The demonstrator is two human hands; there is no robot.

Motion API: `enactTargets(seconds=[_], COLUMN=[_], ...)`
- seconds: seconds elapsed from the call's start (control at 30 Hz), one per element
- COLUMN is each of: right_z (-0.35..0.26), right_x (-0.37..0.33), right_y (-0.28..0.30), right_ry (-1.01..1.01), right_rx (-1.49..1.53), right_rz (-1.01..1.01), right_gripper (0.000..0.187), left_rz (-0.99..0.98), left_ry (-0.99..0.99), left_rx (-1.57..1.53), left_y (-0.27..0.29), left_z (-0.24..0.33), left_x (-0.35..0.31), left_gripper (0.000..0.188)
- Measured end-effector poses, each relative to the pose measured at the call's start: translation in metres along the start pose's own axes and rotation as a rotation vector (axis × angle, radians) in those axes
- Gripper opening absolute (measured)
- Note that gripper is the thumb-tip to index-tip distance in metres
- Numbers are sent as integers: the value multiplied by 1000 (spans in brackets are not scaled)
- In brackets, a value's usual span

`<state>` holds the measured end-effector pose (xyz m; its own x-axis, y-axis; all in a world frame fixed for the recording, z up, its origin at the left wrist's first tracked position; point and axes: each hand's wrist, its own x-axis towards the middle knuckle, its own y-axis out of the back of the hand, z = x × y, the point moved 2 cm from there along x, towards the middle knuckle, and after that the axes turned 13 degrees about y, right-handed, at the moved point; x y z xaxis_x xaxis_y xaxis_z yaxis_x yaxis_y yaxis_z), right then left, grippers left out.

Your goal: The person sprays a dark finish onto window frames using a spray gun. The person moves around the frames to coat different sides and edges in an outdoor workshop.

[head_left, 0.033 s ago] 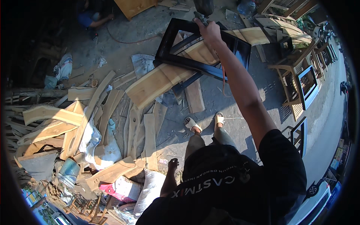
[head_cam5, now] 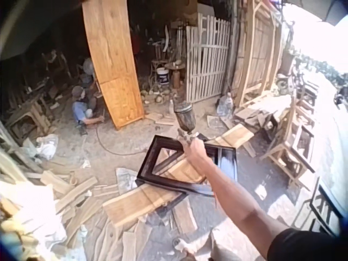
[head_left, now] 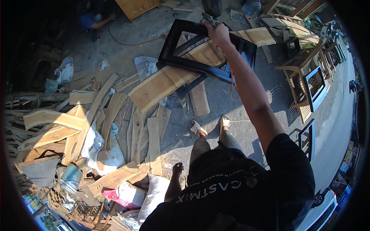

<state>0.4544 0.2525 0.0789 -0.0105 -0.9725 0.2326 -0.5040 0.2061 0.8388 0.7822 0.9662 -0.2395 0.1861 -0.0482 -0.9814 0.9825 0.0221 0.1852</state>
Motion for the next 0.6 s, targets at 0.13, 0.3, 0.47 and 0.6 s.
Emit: enactTargets(seconds=[0.13,0.3,0.47,0.6], right_z=[29,72,112,136], right_x=[-38,-97,-189,-308], right_y=[36,124,185,211], right_ry=[33,-66,-397,-629], right_rx=[40,104,179,451], right_rz=[29,157,236,259], right_gripper=[54,70,65,54], left_rz=[-2,-29,-85,-96], left_ry=[28,-43,-71,-182], left_rx=[28,140,207,701], left_y=[8,23,39,28], left_z=[6,40,76,141], left_x=[-2,7,10,-24], left_gripper=[32,33,39,43])
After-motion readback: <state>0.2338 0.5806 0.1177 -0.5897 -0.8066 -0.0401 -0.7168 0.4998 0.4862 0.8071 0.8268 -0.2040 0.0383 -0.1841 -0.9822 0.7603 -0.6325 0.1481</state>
